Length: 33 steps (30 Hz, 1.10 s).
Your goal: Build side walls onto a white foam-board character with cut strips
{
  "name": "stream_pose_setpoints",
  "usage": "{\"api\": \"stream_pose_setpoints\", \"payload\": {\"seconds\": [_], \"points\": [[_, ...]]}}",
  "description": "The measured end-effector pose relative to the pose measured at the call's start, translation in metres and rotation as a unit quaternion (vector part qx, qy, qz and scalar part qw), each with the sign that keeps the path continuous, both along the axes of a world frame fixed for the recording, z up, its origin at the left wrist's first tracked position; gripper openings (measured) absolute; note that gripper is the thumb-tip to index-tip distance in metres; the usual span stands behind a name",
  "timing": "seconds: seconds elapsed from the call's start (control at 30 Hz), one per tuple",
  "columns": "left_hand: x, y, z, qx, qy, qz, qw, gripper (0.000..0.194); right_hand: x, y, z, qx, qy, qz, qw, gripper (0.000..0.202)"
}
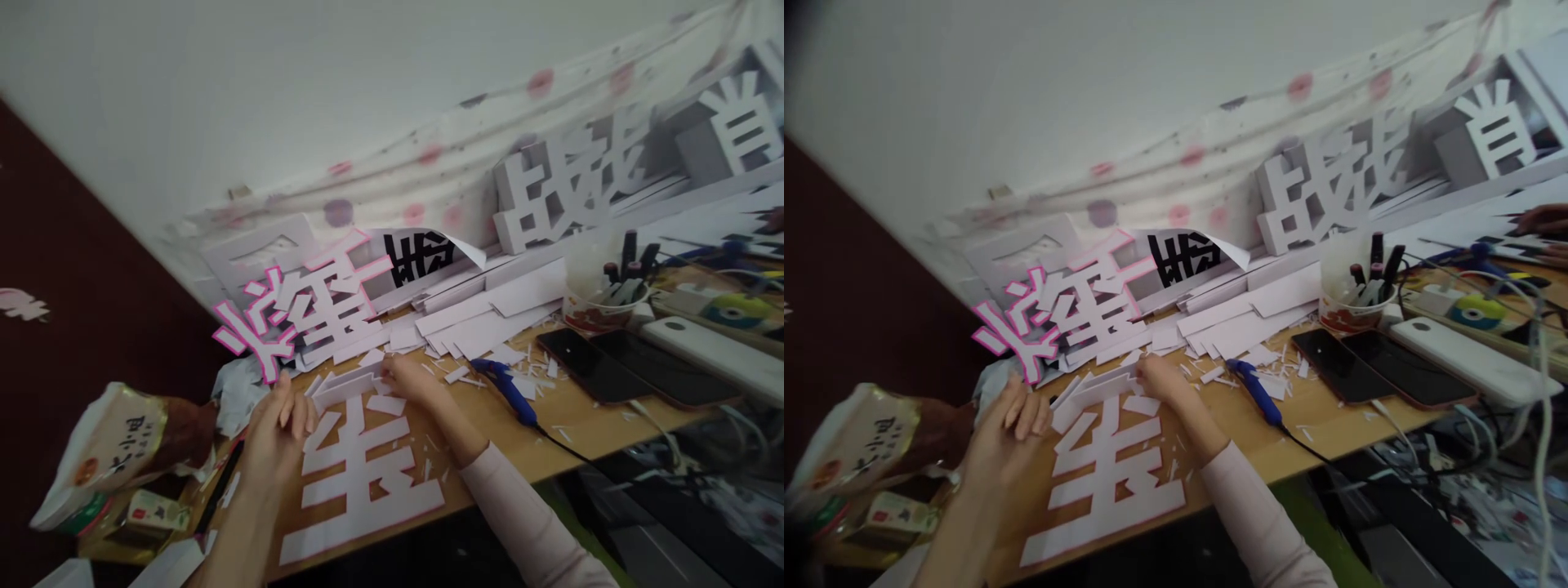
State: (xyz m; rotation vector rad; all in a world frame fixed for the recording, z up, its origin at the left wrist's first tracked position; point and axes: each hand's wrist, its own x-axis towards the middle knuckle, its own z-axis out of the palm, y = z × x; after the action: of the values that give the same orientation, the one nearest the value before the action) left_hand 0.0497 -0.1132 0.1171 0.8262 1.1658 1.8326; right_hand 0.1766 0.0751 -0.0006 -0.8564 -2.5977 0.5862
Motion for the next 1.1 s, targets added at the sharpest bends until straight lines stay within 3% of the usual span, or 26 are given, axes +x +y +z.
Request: {"api": "stream_pose_setpoints", "payload": {"seconds": [0.17,0.27,0.37,0.4,0.47,0.5,0.53,0.57,0.6,0.63,0.77,0.87,0.97,1.1], "points": [[0.003,0.008,0.001,0.008,-0.025,-0.012,1.0,0.044,-0.002,0.002,-0.003,-0.006,0.002,-0.002,1.0,0.023],[-0.006,0.014,0.0,0.036,0.04,0.037,0.998,0.043,-0.001,0.002,-0.003,-0.014,0.004,-0.006,1.0,0.024],[-0.033,0.018,0.007,0.063,0.12,0.1,0.986,0.039,0.001,0.001,-0.001,-0.016,0.007,-0.005,1.0,0.022],[-0.047,0.019,0.01,0.067,0.197,0.138,0.968,0.036,0.001,0.0,-0.001,-0.015,0.009,-0.004,1.0,0.02],[-0.076,0.02,0.012,0.056,0.249,0.186,0.949,0.034,0.001,0.0,-0.001,-0.012,0.016,-0.004,1.0,0.017],[-0.09,0.021,0.01,0.031,0.365,0.232,0.901,0.042,0.001,0.0,-0.001,-0.011,0.021,-0.004,1.0,0.013],[-0.102,0.022,0.006,0.005,0.489,0.291,0.822,0.051,0.0,0.001,-0.001,-0.01,0.027,-0.003,1.0,0.01],[-0.111,0.024,-0.002,-0.002,0.586,0.334,0.738,0.048,0.0,0.002,-0.002,-0.01,0.033,-0.001,0.999,0.006],[-0.116,0.028,-0.013,0.006,0.654,0.34,0.676,0.035,-0.001,0.003,-0.002,-0.01,0.038,0.001,0.999,0.005],[-0.117,0.033,-0.026,0.012,0.675,0.309,0.67,0.025,-0.001,0.003,-0.003,-0.01,0.044,0.003,0.999,0.007],[-0.089,0.063,-0.09,0.033,0.709,0.184,0.68,0.02,-0.002,0.003,-0.003,-0.007,0.06,0.004,0.998,0.013],[-0.064,0.085,-0.13,0.033,0.714,0.125,0.688,0.036,-0.001,0.002,-0.003,-0.002,0.066,0.006,0.998,0.01],[-0.054,0.097,-0.155,0.027,0.706,0.099,0.701,0.052,-0.001,0.001,-0.004,-0.001,0.069,0.01,0.998,0.008],[-0.058,0.099,-0.169,0.025,0.69,0.067,0.72,0.062,-0.003,0.004,-0.009,-0.006,0.072,0.019,0.997,0.009]]}}
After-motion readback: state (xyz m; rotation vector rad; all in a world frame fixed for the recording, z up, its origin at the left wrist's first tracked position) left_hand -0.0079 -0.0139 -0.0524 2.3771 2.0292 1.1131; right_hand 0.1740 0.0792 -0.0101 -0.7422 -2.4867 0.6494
